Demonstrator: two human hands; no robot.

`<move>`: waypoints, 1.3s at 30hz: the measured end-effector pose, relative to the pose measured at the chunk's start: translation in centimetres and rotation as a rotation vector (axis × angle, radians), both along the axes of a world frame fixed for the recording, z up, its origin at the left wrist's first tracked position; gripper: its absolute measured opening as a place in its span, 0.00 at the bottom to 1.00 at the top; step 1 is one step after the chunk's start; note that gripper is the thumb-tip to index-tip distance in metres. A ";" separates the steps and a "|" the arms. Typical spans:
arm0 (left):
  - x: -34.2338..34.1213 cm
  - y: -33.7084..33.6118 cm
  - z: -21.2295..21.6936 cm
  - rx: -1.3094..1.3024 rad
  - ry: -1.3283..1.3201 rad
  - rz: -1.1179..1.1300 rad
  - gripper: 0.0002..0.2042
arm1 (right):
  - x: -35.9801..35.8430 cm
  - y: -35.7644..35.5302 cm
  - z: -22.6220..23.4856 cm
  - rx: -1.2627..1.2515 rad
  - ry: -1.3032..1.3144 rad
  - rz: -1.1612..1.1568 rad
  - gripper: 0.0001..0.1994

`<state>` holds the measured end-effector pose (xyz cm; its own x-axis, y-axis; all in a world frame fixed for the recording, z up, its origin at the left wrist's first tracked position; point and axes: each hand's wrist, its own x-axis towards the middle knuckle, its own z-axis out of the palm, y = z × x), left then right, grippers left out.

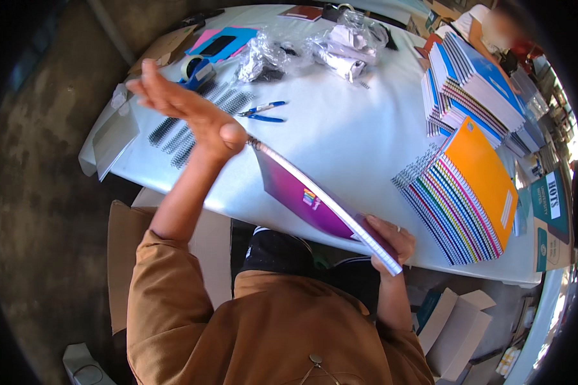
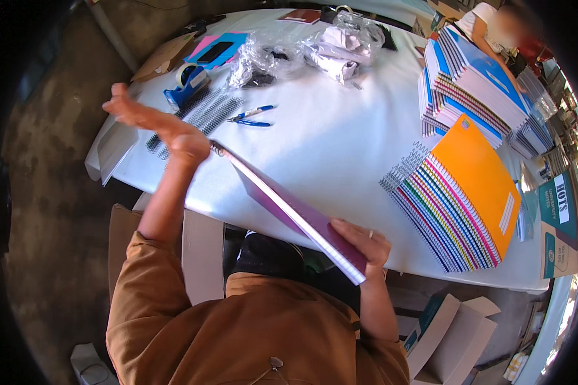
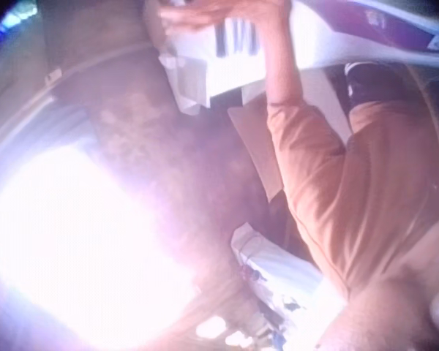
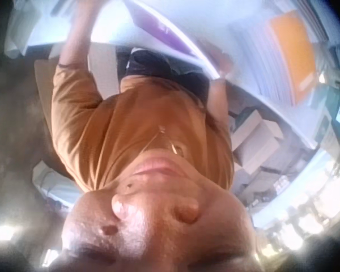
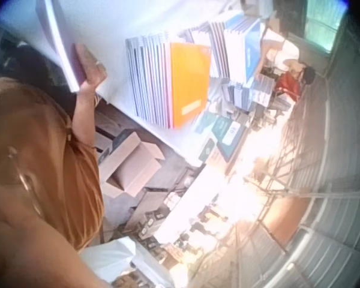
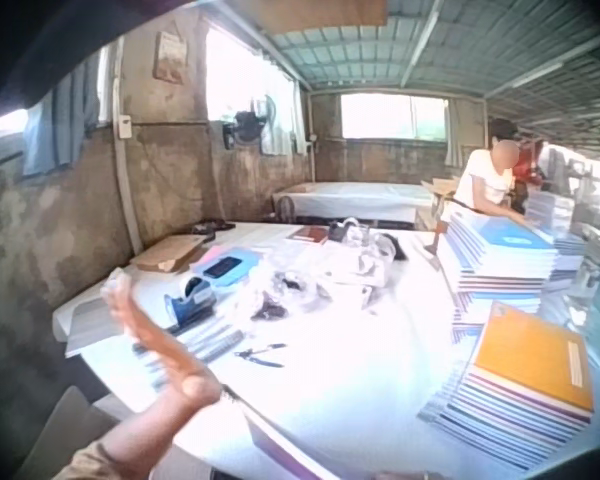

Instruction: The person organizes stacks of notebooks on a table and uses pliers to trim the wire coils on several spiral-bound notebooks.

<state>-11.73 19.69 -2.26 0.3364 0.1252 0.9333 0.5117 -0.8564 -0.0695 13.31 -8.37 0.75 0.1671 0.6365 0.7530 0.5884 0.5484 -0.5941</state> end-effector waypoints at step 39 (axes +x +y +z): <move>0.8 -9.7 -0.9 0.029 0.659 -0.133 0.50 | 0.9 -1.1 0.6 -0.072 -0.025 -0.025 0.15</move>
<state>-10.95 10.01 -3.12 0.8479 0.0208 0.5297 0.2441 -0.9023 -0.3554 14.25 -9.45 1.32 0.1657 0.6853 0.7092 0.6163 0.4894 -0.6169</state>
